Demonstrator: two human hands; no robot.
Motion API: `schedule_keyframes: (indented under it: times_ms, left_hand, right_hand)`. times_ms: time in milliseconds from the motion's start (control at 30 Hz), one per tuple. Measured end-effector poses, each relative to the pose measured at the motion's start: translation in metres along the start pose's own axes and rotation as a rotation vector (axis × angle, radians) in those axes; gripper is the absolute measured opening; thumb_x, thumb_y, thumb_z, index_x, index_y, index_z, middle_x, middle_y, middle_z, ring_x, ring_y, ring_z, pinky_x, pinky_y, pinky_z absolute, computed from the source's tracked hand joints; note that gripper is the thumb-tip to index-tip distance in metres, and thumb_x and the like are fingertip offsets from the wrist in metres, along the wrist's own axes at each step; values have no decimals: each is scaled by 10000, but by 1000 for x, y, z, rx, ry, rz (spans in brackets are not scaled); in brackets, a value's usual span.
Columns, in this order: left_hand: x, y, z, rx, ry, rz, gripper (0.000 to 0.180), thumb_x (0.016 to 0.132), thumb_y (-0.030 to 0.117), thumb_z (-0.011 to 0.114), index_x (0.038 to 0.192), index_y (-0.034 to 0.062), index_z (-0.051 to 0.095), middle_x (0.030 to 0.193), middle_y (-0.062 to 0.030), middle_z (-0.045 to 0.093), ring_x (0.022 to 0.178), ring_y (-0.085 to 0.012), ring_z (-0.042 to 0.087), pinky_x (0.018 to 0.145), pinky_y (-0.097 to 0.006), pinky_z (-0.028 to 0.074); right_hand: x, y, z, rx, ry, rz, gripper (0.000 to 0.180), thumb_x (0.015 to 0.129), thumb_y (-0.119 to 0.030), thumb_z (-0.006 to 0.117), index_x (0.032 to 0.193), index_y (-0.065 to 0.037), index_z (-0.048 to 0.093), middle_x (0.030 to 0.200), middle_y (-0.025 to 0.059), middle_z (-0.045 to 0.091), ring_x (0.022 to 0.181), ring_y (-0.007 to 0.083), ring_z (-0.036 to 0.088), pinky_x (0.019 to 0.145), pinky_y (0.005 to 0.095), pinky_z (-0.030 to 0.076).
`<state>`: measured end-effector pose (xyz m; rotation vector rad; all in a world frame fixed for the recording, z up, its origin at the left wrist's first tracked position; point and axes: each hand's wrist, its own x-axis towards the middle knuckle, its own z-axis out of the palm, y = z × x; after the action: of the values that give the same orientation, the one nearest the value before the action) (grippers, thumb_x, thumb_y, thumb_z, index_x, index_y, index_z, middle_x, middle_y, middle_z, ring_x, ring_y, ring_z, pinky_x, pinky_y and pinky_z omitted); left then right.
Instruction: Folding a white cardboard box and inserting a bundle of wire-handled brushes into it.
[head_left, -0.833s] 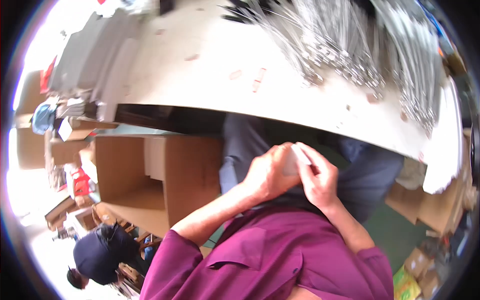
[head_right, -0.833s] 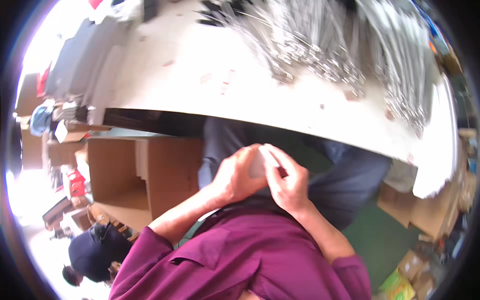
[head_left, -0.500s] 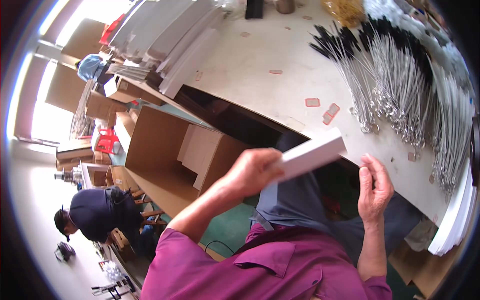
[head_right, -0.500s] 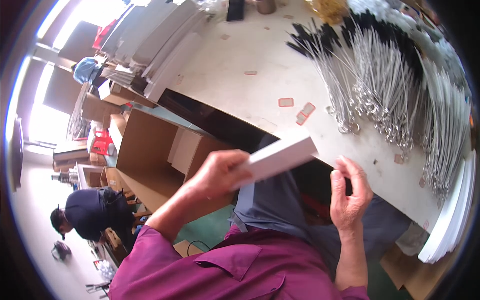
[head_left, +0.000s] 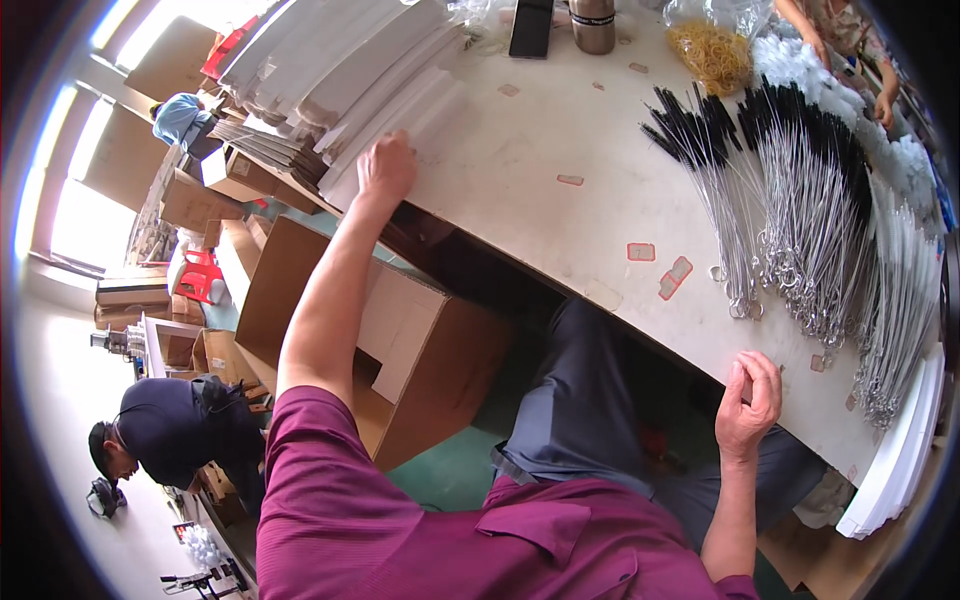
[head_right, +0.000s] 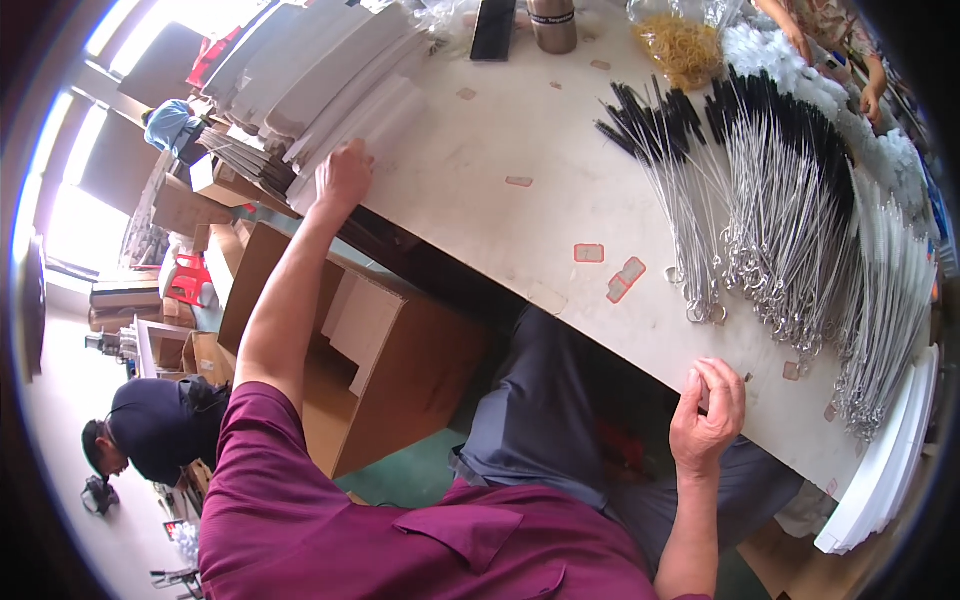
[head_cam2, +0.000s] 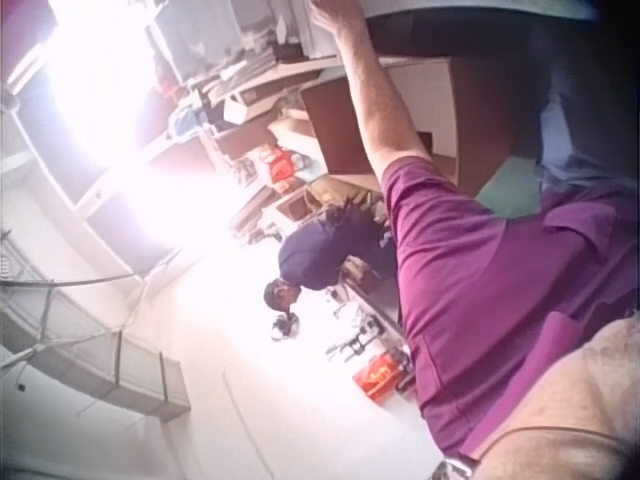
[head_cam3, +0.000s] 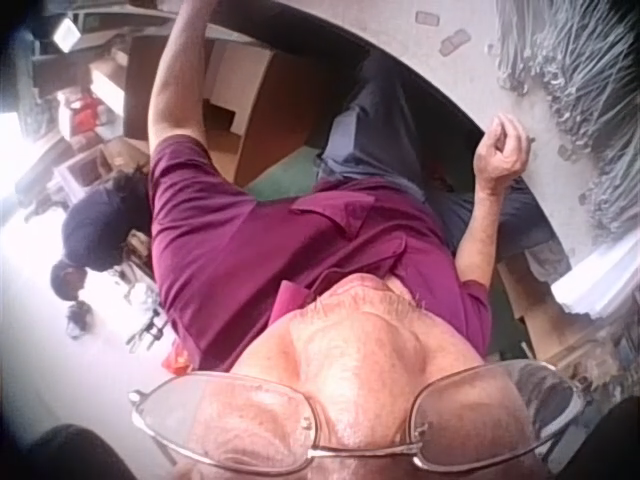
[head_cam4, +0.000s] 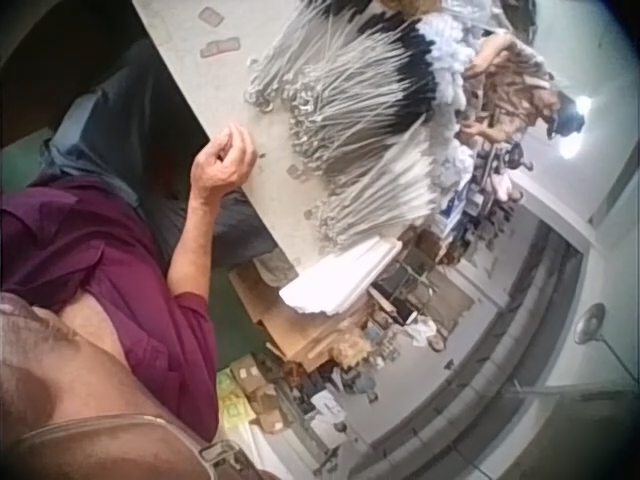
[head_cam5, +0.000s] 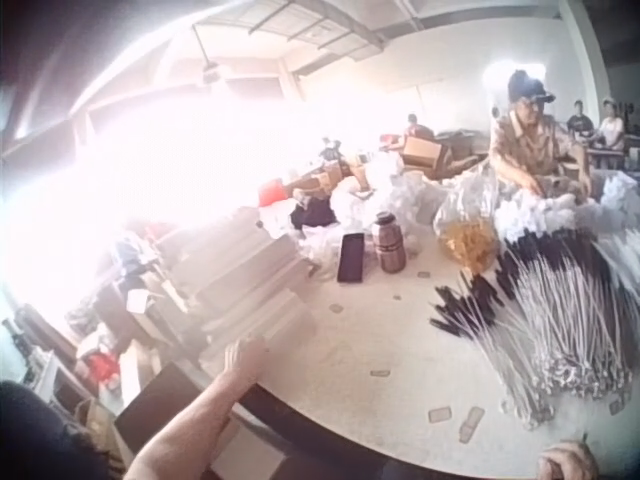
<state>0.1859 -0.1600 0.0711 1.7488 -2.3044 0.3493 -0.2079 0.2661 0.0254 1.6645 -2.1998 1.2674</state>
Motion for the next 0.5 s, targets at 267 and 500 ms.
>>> schedule_keyframes:
  times_ms: [267,500]
  left_hand:
    - [27,-9,10,251,108,119,174,873,122,657,1030,60,697,1118,-191,661,1163,-360,626,931,-456,543]
    - [-25,43,14,-166,155,259,353,942,206,674,1255,44,666,1294,-196,652,1176,-396,626,1005,-449,517]
  right_hand:
    - [-1,3,-3,-53,32,-22,92,906,-13,695,996,2,687,1012,139,704,900,309,675,776,402,555]
    - [7,-1,1,75,72,-48,66,883,-24,682,946,-8,686,978,155,705,893,329,691,787,411,560]
